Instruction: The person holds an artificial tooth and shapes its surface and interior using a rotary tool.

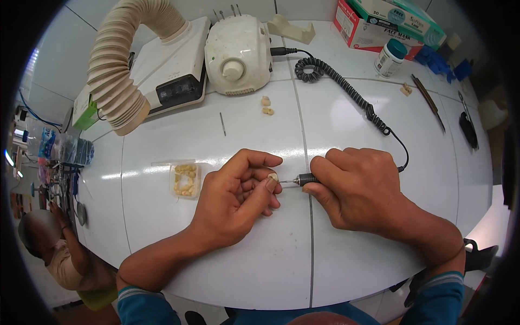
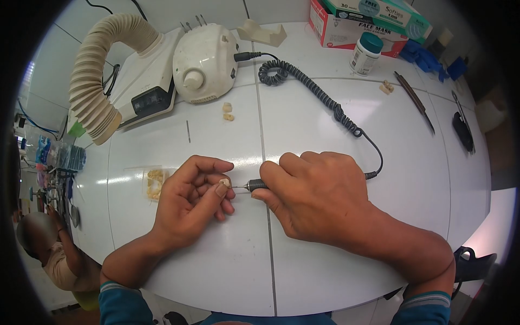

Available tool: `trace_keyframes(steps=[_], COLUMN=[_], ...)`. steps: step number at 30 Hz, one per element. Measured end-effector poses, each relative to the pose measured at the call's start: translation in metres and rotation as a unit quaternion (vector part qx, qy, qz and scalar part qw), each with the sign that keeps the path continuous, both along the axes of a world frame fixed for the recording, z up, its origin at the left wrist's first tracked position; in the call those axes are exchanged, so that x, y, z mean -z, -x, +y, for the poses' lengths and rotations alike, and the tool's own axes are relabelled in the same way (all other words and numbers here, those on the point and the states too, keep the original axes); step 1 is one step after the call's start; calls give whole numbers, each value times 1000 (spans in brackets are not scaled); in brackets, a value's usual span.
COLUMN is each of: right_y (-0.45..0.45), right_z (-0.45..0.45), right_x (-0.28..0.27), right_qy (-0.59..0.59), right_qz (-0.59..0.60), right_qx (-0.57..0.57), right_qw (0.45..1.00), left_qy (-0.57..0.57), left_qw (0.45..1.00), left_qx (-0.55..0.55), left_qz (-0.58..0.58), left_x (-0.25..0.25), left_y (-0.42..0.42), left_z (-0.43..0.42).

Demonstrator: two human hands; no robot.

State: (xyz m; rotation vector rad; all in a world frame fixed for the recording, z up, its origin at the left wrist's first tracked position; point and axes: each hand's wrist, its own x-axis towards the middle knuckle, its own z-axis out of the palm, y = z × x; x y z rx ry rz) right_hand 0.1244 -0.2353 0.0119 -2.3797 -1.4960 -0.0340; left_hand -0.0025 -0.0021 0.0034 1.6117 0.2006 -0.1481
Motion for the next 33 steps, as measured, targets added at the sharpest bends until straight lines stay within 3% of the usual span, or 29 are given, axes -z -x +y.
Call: trace_keyframes(steps=[8, 23, 33], right_y=[1, 0, 0], right_z=[0, 0, 0], right_x=[3, 2, 2], right_qy=[-17, -12, -18], right_qz=[-6, -2, -14], right_qx=[17, 5, 1], right_qw=[1000, 1000, 1000], left_qy=[-14, 2, -51], left_qw=[999, 1000, 998], left_qx=[13, 0, 7], left_qz=[-35, 20, -34], left_x=[4, 0, 6], left_y=[0, 0, 0], left_z=[3, 3, 3])
